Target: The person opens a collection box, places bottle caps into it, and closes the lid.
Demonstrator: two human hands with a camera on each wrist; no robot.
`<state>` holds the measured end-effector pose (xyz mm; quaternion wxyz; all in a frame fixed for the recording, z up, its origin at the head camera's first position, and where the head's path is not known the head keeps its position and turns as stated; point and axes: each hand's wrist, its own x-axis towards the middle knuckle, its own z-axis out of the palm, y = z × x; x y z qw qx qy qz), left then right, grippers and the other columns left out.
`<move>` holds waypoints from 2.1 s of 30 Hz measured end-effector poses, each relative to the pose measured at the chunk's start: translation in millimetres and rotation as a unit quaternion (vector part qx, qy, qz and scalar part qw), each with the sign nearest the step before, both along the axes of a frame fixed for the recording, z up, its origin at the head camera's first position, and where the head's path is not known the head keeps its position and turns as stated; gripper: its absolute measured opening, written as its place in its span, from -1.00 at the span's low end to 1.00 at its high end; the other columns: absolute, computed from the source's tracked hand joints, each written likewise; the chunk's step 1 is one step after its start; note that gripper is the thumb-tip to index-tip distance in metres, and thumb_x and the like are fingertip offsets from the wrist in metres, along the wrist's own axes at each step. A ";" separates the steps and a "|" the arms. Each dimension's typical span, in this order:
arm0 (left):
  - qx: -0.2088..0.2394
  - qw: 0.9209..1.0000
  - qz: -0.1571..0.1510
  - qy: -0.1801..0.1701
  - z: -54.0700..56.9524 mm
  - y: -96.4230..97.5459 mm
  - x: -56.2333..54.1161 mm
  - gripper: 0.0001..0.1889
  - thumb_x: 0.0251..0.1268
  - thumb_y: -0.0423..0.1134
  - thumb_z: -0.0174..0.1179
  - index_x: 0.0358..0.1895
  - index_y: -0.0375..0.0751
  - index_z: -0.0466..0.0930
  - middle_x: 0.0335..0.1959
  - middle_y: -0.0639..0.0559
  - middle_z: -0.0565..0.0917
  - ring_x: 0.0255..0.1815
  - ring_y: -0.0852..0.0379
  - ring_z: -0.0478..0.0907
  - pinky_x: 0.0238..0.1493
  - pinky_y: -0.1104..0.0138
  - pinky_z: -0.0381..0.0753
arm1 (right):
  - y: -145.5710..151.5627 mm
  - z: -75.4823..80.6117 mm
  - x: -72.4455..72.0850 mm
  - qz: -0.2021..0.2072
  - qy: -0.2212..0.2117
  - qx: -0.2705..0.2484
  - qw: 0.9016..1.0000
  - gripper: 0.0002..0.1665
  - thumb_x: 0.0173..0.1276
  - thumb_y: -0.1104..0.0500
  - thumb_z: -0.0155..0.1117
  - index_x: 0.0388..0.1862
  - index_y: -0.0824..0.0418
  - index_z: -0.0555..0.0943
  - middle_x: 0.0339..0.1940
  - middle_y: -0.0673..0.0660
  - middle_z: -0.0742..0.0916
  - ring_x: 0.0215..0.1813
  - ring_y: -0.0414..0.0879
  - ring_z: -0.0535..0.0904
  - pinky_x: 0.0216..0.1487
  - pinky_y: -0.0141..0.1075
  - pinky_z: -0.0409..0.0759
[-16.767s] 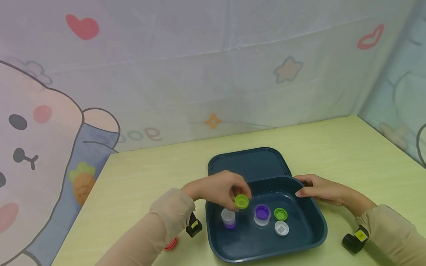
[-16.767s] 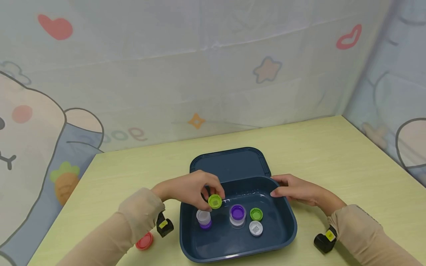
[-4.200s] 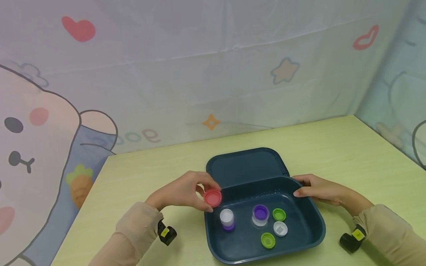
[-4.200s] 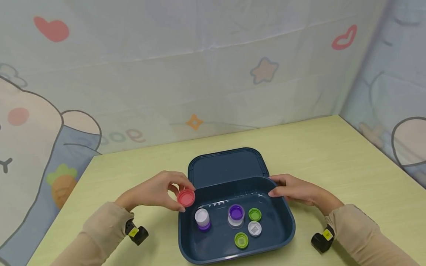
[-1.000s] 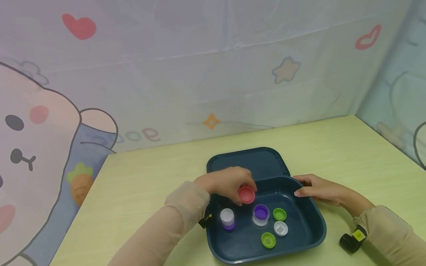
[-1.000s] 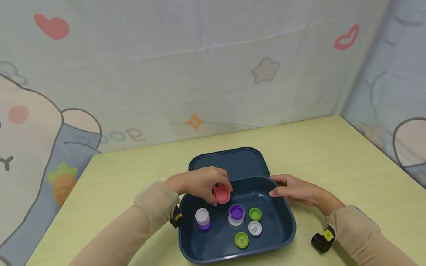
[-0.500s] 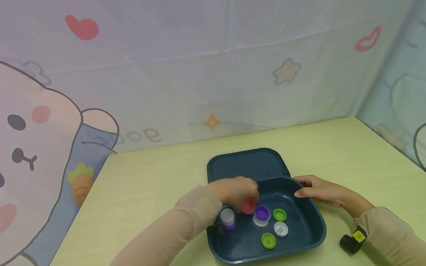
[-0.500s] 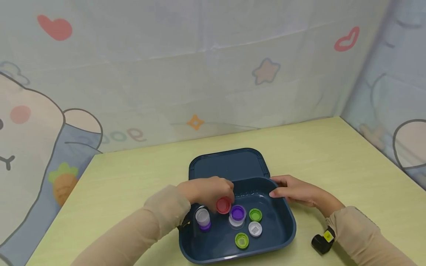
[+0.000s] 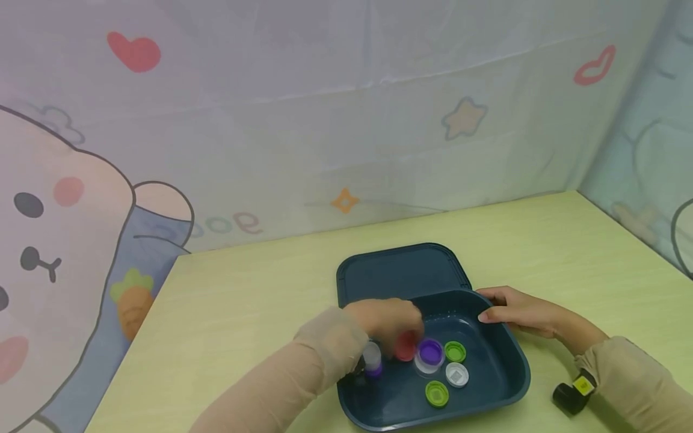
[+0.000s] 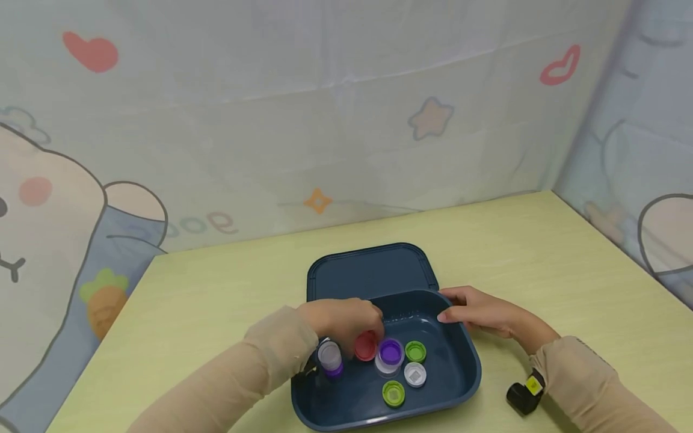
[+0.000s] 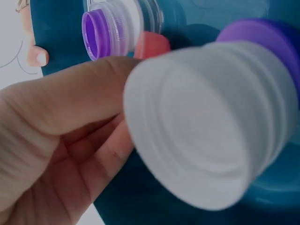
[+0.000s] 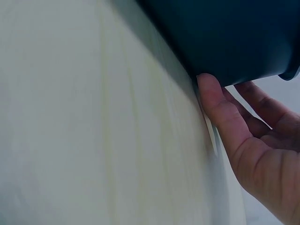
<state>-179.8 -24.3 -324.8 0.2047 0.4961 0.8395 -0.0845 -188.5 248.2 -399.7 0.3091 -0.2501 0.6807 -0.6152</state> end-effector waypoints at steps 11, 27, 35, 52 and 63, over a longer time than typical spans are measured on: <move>-0.002 1.000 0.006 -0.023 -4.4 2.9 1.2 -0.62 -0.16 -0.46 0.40 -0.20 0.03 0.69 -0.34 0.23 0.57 -0.30 0.27 0.41 -0.28 0.52 0.45 | -0.7 -0.6 0.1 0.000 0.003 0.010 1.000 -0.43 0.37 0.27 0.02 0.26 0.58 0.21 0.01 0.24 0.57 -0.02 0.01 0.55 0.01 -0.19 0.56; 0.036 0.997 0.008 -0.075 1.8 -1.1 -1.9 -0.65 -0.10 -0.41 0.40 -0.14 -0.07 0.68 -0.33 0.21 0.61 -0.32 0.30 0.45 -0.26 0.55 0.45 | -0.7 0.3 0.7 -0.005 0.007 0.022 1.000 -0.43 0.38 0.26 0.02 0.26 0.58 0.22 0.01 0.25 0.57 -0.03 0.01 0.54 0.01 -0.20 0.56; 0.082 0.995 -0.018 -0.052 14.6 -14.8 -8.3 -0.56 -0.03 -0.26 0.41 0.01 -0.15 0.63 -0.10 0.10 0.62 -0.12 0.29 0.49 -0.09 0.57 0.43 | -0.5 2.4 0.1 0.003 -0.001 0.009 1.000 -0.42 0.39 0.27 0.02 0.27 0.59 0.19 0.03 0.25 0.57 -0.01 0.01 0.55 0.01 -0.19 0.56; 0.284 0.951 0.113 -0.045 27.7 -84.3 -24.4 -0.64 0.20 -0.28 0.22 0.08 -0.24 0.56 0.00 -0.06 0.58 -0.03 0.00 0.52 0.02 0.18 0.51 | 8.7 12.1 -4.9 0.020 0.007 0.037 0.999 -0.32 0.51 0.13 -0.12 0.35 0.61 0.01 0.19 0.27 0.47 0.10 -0.07 0.50 0.04 -0.19 0.54; 0.418 0.837 0.311 -0.166 -6.0 -131.9 -46.3 -0.65 0.24 -0.31 0.18 0.11 -0.23 0.51 0.09 -0.22 0.51 -0.02 -0.05 0.52 -0.16 0.23 0.60 | 13.6 18.6 -26.8 0.002 0.042 0.059 0.997 -0.48 0.54 0.13 -0.20 0.32 0.44 0.23 0.24 0.20 0.46 0.18 0.05 0.40 0.00 0.01 0.53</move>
